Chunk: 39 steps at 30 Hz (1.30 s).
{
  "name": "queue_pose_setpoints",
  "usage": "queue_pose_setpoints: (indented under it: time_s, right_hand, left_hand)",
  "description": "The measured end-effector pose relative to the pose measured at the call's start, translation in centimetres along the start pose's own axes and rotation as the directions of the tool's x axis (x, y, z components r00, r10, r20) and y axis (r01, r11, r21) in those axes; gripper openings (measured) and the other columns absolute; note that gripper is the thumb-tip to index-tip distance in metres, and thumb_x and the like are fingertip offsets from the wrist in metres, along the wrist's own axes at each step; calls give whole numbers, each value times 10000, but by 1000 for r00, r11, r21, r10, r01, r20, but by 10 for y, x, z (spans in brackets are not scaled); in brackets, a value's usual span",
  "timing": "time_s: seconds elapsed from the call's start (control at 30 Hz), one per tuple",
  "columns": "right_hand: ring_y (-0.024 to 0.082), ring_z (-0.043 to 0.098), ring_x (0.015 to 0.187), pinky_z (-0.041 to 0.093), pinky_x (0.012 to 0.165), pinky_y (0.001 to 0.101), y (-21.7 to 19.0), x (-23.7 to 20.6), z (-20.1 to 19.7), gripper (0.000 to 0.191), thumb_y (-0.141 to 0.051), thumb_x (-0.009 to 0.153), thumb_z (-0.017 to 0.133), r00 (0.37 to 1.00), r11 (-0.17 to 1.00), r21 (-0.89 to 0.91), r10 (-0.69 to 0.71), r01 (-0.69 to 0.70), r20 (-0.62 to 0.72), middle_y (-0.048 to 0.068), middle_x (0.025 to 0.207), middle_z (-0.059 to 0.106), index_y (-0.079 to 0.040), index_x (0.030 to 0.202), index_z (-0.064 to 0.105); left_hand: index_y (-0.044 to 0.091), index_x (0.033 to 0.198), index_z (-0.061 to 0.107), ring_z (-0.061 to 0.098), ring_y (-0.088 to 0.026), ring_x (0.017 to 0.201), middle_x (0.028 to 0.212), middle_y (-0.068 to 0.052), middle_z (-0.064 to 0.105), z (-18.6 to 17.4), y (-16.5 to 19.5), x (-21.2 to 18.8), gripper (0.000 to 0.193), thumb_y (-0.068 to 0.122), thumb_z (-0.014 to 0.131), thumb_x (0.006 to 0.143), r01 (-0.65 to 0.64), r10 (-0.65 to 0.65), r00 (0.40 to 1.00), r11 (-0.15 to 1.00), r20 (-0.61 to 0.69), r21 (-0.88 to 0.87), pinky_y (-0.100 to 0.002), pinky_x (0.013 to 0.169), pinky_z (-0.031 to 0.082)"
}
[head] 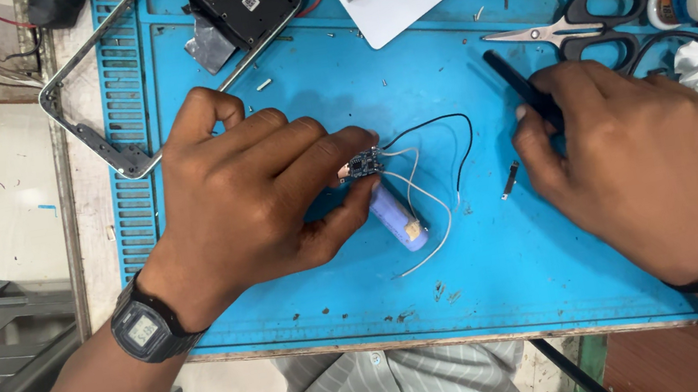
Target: The person strips and twists the ends of wires connecting a small motor and a lithium battery cell to a USB charging module board, then uses tweezers to position and press the wires against the board's terminals. The assembled components rest on a blue work mat as the person checks the connections.
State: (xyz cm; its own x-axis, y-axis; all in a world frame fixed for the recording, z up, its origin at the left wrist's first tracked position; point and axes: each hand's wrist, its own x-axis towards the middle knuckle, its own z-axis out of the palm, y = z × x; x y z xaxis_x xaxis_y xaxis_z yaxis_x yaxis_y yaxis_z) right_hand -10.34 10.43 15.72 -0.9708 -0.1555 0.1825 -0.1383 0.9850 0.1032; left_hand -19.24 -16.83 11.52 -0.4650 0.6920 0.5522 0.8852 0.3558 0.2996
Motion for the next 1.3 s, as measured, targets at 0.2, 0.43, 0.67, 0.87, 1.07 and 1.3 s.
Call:
queue_pose_setpoints:
  time_s: [0.2,0.43,0.67,0.87,1.07,1.3]
  right_hand:
    - [279,658,887,491,721,388,2,-5,-3,148,-156,899,800,991,995,-75,-73,65,-108,86,988,660,-57,952,705]
    - [266,618,884,451,855,419,27,-39,-13,238,-58,963,818,973,966,201,-122,162,-195,93,971,628,26,1092,636]
    - [266,702,865,589,806,370,22,-45,-14,289,-81,874,851,975,799,563,-137,212,-174,94,949,662,-73,928,568]
    - [291,749,819,622,726,389,4,-23,-8,214,-30,844,829,883,680,564,-351,468,-311,119,957,694,16,994,684]
    - [290,746,828,623,732,390,-5,-19,-2,260,-63,837,837,880,668,574,-369,474,-298,141,992,695,14,1031,682]
    - [275,744,824,622,730,372,-9,-19,3,255,-51,845,842,879,644,599,-359,477,-314,132,1007,697,10,1035,685]
  left_hand:
    - [179,1068,783,538,-146,671,749,70,586,-1,0,-2,216,304,850,905,12,-12,1000,1000,6,-5,-381,760,365]
    - [177,1064,788,532,-151,671,753,69,591,1,-1,-2,219,318,851,909,13,-13,1000,1000,7,5,-380,747,356]
    - [186,1062,788,530,-147,673,749,72,588,2,-1,-2,217,325,856,910,9,-9,1000,1000,13,10,-376,743,353]
    - [196,1056,788,533,-122,678,753,98,595,0,0,1,194,304,858,912,9,-9,1000,1000,16,6,-370,746,350]
    - [179,977,794,529,-123,628,698,90,602,-4,1,5,189,302,856,847,-21,21,1000,999,-7,42,-356,700,350]
    - [171,948,790,530,-118,614,677,91,607,-6,3,10,191,303,848,822,-45,47,998,997,-29,58,-347,680,344]
